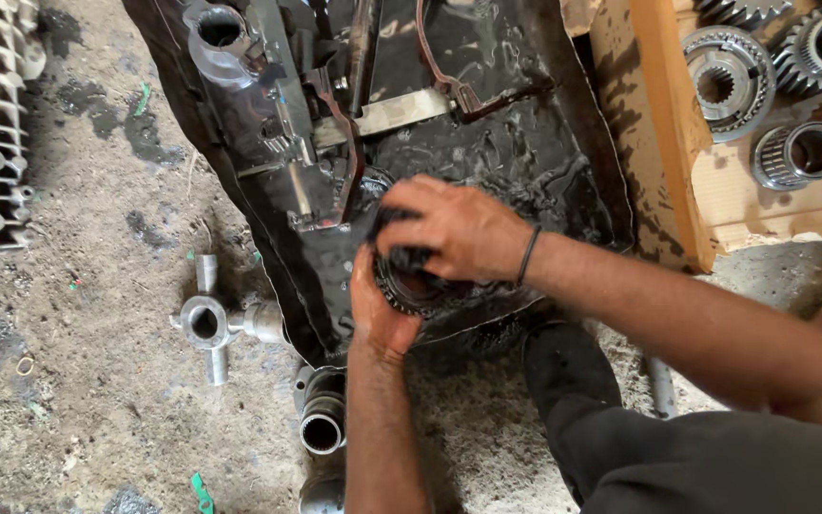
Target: The person scrubs various metal gears and small cylindrical parts with a dark cloth in a shallow oil-filled tray, then places the cleaned parts into a cardboard box. The person repeats this process for multiple parts throughout the clip.
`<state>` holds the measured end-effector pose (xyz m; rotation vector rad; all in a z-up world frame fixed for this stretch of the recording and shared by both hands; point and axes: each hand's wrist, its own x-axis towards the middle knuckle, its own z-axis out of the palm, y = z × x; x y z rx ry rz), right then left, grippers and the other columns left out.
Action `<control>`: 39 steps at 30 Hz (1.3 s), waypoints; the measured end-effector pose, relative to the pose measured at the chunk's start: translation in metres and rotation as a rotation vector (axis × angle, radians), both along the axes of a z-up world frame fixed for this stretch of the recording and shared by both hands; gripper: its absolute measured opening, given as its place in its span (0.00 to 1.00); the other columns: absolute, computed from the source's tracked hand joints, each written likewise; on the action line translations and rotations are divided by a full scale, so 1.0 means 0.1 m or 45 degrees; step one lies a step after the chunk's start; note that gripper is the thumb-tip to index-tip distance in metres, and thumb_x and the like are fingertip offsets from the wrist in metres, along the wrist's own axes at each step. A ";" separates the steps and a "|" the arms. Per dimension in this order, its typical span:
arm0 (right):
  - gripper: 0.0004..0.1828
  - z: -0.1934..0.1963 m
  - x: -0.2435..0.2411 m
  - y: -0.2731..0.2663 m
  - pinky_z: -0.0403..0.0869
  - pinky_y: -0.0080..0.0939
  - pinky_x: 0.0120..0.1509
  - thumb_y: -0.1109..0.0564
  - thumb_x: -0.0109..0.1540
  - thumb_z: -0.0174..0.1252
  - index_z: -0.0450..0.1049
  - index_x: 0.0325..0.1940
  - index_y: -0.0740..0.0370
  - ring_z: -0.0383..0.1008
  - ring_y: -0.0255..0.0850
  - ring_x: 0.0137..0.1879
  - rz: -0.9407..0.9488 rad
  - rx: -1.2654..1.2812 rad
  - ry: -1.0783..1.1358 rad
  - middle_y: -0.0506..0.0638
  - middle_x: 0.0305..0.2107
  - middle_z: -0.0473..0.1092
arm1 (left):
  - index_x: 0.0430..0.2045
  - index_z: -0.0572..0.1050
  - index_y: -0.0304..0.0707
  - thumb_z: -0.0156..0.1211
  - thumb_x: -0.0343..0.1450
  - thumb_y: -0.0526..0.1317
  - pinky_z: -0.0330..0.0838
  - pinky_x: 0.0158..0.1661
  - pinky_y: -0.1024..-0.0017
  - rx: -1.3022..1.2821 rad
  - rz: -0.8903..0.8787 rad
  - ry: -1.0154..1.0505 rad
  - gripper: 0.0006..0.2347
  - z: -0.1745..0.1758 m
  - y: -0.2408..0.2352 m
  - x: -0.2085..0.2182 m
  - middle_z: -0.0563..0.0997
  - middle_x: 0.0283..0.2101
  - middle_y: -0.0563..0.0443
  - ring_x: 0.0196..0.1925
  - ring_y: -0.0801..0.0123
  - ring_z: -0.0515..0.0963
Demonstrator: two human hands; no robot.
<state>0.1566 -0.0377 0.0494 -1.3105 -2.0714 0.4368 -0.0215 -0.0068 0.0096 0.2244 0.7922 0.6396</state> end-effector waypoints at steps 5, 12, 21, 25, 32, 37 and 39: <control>0.22 -0.32 -0.01 -0.09 0.78 0.46 0.54 0.61 0.54 0.63 0.76 0.53 0.58 0.76 0.46 0.50 -0.538 -0.378 0.542 0.55 0.44 0.70 | 0.58 0.73 0.31 0.47 0.79 0.49 0.71 0.60 0.62 0.419 0.051 -0.027 0.21 0.09 -0.03 0.13 0.80 0.53 0.44 0.57 0.60 0.78; 0.21 -0.65 -0.27 -0.29 0.69 0.49 0.41 0.48 0.64 0.55 0.75 0.52 0.66 0.71 0.47 0.38 -0.734 -1.276 0.950 0.58 0.30 0.70 | 0.61 0.71 0.27 0.52 0.76 0.41 0.66 0.63 0.64 0.952 0.192 0.481 0.20 -0.08 -0.08 0.32 0.77 0.57 0.41 0.61 0.60 0.76; 0.11 -0.54 0.12 -0.19 0.78 0.40 0.37 0.51 0.57 0.57 0.75 0.40 0.58 0.77 0.41 0.34 -0.600 -1.596 1.754 0.50 0.31 0.76 | 0.62 0.68 0.28 0.50 0.77 0.47 0.66 0.65 0.57 0.684 0.241 0.083 0.23 -0.21 0.01 0.12 0.74 0.59 0.34 0.61 0.52 0.73; 0.14 -0.39 0.55 -0.12 0.76 0.37 0.45 0.56 0.59 0.59 0.76 0.48 0.62 0.75 0.37 0.41 -0.799 -0.785 1.401 0.50 0.36 0.75 | 0.64 0.66 0.28 0.46 0.78 0.53 0.68 0.62 0.48 0.344 0.163 -0.391 0.27 -0.08 -0.02 -0.04 0.73 0.59 0.31 0.62 0.44 0.73; 0.29 -0.50 0.64 -0.24 0.76 0.60 0.48 0.45 0.47 0.67 0.80 0.52 0.51 0.68 0.68 0.57 -1.046 -0.085 -0.670 0.69 0.56 0.63 | 0.69 0.62 0.30 0.46 0.79 0.54 0.70 0.63 0.42 0.162 0.030 -0.799 0.28 0.07 -0.07 -0.07 0.71 0.61 0.32 0.65 0.42 0.71; 0.15 -0.71 0.60 -0.31 0.77 0.52 0.63 0.47 0.63 0.62 0.75 0.53 0.45 0.63 0.54 0.67 -0.771 -0.363 -0.687 0.54 0.64 0.59 | 0.65 0.65 0.27 0.46 0.79 0.57 0.74 0.55 0.51 0.123 0.017 -0.938 0.29 0.06 -0.06 -0.06 0.72 0.58 0.34 0.59 0.48 0.73; 0.15 -0.75 0.64 -0.31 0.77 0.52 0.62 0.47 0.65 0.63 0.74 0.55 0.48 0.64 0.55 0.67 -0.889 -0.379 -0.590 0.54 0.64 0.59 | 0.60 0.67 0.28 0.46 0.80 0.60 0.75 0.49 0.57 0.103 0.019 -0.989 0.29 0.05 -0.04 -0.04 0.72 0.56 0.34 0.54 0.51 0.73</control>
